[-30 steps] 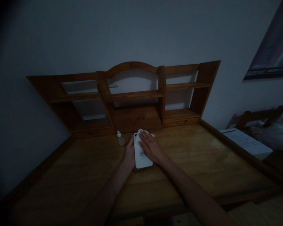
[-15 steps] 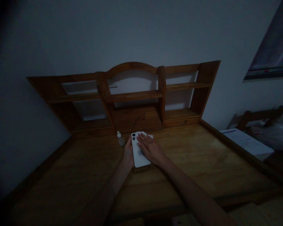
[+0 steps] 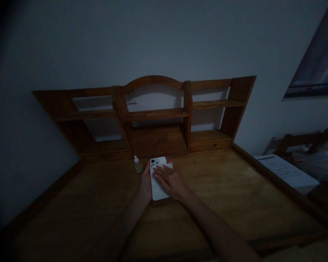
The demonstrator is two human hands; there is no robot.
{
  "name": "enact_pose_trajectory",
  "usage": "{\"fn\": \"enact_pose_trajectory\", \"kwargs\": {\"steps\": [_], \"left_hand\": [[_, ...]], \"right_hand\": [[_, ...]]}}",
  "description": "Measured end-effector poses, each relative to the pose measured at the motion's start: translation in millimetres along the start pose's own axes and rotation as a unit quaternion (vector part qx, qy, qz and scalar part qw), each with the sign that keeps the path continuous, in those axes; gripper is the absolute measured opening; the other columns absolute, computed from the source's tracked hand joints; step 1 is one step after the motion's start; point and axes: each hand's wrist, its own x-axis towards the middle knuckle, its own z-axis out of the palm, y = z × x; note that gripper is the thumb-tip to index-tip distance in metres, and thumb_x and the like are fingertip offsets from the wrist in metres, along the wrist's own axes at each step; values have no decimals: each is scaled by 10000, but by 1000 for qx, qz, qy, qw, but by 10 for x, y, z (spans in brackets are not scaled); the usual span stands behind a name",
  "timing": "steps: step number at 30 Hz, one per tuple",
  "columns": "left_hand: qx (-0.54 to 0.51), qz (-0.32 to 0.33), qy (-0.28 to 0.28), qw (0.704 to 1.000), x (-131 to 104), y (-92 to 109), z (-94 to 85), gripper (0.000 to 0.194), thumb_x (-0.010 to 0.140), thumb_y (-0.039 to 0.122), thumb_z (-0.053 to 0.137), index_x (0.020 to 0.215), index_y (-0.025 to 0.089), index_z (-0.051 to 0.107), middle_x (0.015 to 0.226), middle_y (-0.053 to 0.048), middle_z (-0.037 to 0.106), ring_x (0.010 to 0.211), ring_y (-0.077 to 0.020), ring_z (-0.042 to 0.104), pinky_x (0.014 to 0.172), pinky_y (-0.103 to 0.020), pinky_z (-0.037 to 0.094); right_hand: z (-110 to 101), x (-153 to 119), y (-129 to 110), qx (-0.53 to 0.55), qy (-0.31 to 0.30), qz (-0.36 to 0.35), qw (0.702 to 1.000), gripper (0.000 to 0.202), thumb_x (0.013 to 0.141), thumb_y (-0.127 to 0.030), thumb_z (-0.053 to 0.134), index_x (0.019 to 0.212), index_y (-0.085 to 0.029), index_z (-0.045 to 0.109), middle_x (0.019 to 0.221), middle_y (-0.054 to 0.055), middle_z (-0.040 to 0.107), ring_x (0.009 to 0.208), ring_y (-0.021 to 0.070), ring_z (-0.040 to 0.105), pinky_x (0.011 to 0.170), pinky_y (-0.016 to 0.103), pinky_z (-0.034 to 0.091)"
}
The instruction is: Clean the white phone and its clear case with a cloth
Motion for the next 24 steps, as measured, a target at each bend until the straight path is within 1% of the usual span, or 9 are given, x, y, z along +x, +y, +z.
{"fn": "enact_pose_trajectory", "kwargs": {"steps": [3, 6, 11, 15, 19, 24], "left_hand": [[-5, -20, -30, 999, 21, -34, -25, 536, 881, 526, 511, 1147, 95, 686, 983, -167, 739, 1002, -317, 693, 931, -438, 525], [-13, -21, -52, 998, 52, -59, -51, 548, 886, 532, 504, 1200, 112, 664, 988, -165, 737, 1028, -312, 685, 948, -437, 518], [-16, -31, -72, 997, 67, -72, -53, 588, 887, 567, 487, 1212, 106, 652, 982, -172, 734, 1036, -311, 682, 951, -438, 516], [-9, -34, -61, 998, 73, -91, -47, 569, 886, 565, 488, 1179, 113, 674, 953, -165, 740, 1003, -316, 693, 928, -438, 528], [-2, -11, -43, 999, 70, -116, -38, 554, 868, 554, 525, 1157, 111, 688, 948, -162, 743, 970, -321, 702, 912, -439, 535], [-1, -3, -36, 999, 17, -107, 42, 521, 887, 531, 506, 1111, 106, 709, 908, -159, 746, 949, -321, 706, 905, -435, 536]], "right_hand": [[-8, 10, -45, 7, -9, -10, 1000, 380, 1037, -347, 375, 1356, -281, 571, 1386, 22, 569, 1298, 212, 539, 1159, 471, 369], [-16, 21, -81, 8, -12, -6, 1000, 385, 1042, -339, 361, 1356, -266, 570, 1370, 26, 584, 1291, 207, 546, 1159, 469, 369], [-37, 25, -95, 9, -11, 1, 1000, 388, 1041, -341, 364, 1353, -254, 577, 1358, 33, 595, 1296, 215, 541, 1163, 463, 364], [-36, 19, -47, 7, -2, -6, 1000, 390, 1041, -346, 356, 1365, -283, 564, 1352, 23, 602, 1272, 219, 565, 1143, 473, 391], [-26, 14, 4, 0, 24, 5, 1000, 379, 1030, -356, 390, 1341, -277, 591, 1326, 26, 626, 1274, 239, 561, 1131, 482, 405], [-25, 12, 17, -16, 26, 2, 1000, 366, 1027, -321, 394, 1309, -265, 620, 1325, 34, 628, 1267, 238, 569, 1117, 485, 417]]}}
